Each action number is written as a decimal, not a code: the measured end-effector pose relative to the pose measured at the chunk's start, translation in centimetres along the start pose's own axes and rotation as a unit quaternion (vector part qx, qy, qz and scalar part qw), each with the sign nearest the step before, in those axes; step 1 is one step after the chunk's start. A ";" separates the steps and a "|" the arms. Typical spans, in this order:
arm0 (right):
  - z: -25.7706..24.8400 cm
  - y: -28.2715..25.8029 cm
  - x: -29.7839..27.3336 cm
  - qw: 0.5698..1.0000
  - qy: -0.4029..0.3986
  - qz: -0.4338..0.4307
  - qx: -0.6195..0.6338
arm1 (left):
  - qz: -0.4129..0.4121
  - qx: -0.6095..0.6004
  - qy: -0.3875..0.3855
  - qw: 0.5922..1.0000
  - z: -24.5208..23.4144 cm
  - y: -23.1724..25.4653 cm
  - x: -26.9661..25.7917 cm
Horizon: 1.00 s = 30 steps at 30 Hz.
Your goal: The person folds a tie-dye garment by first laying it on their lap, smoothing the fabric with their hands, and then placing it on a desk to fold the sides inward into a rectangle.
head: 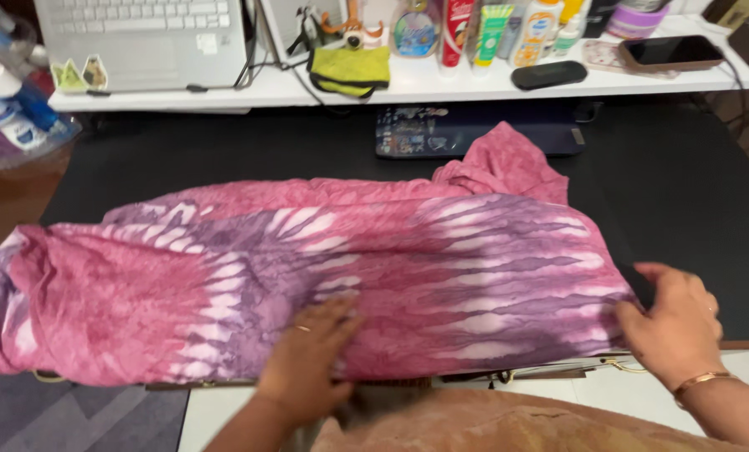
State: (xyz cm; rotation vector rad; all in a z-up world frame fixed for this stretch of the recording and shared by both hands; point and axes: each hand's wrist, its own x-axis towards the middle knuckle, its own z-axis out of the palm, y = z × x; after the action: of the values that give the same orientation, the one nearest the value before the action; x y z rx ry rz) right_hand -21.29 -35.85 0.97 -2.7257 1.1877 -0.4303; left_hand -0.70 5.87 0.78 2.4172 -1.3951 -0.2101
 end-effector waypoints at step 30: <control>8.1 -24.9 -2.7 0.890 -0.252 -0.369 -0.092 | -0.223 0.134 0.334 0.906 -11.7 -23.6 -13.1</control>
State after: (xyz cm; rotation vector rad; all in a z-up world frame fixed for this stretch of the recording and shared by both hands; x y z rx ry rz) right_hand -3.19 -16.86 -1.39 -3.0727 0.0395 0.3454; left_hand 15.25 30.55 2.55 2.6100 -0.5864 0.6886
